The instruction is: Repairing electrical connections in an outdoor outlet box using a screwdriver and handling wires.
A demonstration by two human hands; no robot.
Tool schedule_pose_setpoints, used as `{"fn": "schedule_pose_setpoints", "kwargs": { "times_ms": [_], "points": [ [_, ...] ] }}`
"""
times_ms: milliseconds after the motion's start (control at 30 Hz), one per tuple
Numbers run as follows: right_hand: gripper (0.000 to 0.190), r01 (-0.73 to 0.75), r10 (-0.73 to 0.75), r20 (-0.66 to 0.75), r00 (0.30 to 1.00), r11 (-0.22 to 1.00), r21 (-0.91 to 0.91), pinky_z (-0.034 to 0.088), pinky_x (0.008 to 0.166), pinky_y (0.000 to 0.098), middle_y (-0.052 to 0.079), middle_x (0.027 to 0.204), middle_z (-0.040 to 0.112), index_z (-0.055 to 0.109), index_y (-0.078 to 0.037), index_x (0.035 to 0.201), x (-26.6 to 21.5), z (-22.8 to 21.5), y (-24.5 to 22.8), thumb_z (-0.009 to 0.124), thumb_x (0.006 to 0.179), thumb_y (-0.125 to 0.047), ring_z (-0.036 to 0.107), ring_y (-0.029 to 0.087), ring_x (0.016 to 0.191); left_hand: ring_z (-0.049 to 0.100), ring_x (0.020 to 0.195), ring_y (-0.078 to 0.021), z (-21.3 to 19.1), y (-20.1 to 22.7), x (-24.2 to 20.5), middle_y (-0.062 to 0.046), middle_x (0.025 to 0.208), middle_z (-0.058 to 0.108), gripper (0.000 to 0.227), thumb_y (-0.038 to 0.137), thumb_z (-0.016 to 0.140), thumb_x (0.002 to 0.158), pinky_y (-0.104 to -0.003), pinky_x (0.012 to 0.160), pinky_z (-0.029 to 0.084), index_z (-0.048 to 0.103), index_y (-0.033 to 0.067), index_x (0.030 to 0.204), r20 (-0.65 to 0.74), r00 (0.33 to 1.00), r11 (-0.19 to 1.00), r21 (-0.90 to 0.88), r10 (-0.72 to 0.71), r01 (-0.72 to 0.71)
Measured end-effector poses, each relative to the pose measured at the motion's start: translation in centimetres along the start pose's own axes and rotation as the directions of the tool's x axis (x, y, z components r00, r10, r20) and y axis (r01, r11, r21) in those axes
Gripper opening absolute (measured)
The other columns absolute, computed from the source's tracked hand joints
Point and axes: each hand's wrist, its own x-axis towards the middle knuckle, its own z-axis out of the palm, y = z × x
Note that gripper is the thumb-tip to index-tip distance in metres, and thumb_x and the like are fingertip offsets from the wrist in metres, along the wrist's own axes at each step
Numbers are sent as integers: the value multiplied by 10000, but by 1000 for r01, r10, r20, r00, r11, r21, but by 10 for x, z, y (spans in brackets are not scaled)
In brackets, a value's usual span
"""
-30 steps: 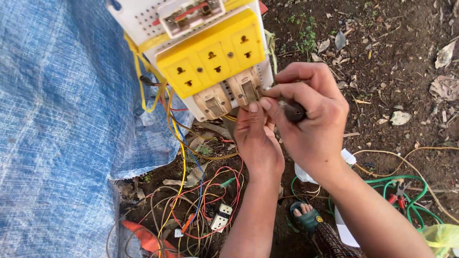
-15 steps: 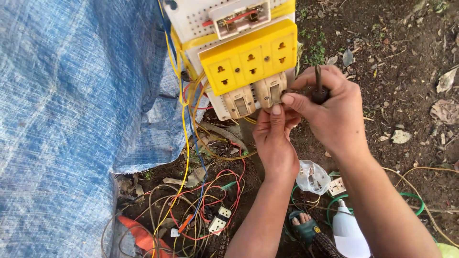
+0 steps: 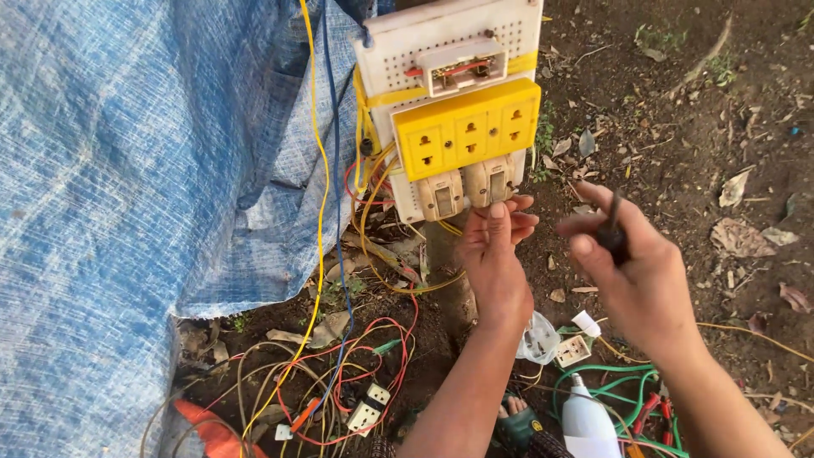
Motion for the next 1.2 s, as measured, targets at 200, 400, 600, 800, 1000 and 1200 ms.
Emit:
{"fn": "schedule_pose_setpoints", "kwargs": {
  "times_ms": [200,400,600,800,1000,1200],
  "points": [
    [706,139,-105,106,989,907,-397,525,768,527,244,1248,647,375,-88,1561,-9,1,-5,633,912,-197,680,438,968,681,763,-147,5,3,-4,-73,981,760,192,304,620,979,-357,787,538,666,118,957,-14,999,999,10,36,-35],
    [499,241,-270,33,962,792,-561,537,582,475,96,1111,666,591,-98,1472,-23,-1,-10,607,977,-159,676,314,744,645,878,-160,0,-20,6,-61,894,678,184,196,776,872,-385,856,561,643,77,920,-33,999,998,-51,25,-26],
    [440,254,-390,1,921,598,-760,509,461,377,23,1011,698,684,-119,1453,-24,-4,-13,667,1025,-216,637,205,640,706,837,-163,7,-7,10,-86,881,765,234,239,821,820,-387,765,604,677,56,804,-68,995,997,-24,69,-71],
    [422,233,-402,-1,916,531,-815,515,469,380,-29,1012,688,689,-199,1449,-24,-2,-11,662,1036,-285,661,201,688,710,847,-166,2,-16,13,-54,857,753,170,215,800,865,-403,769,628,708,91,796,-38,987,987,-8,159,-160],
    [400,242,-401,20,916,512,-824,506,425,366,-18,1057,715,712,-169,1419,-20,-4,-20,666,1037,-281,663,193,657,731,886,-176,2,-5,11,-48,880,774,167,240,818,834,-391,800,648,726,111,783,-34,992,993,26,117,-117],
    [383,245,-422,37,906,450,-859,527,460,354,-40,1065,717,711,-202,1406,-19,-5,-28,692,1029,-264,686,183,676,740,910,-181,4,-3,10,-55,897,784,146,231,808,840,-415,830,642,753,100,810,-47,996,997,12,74,-73]
  ]
}}
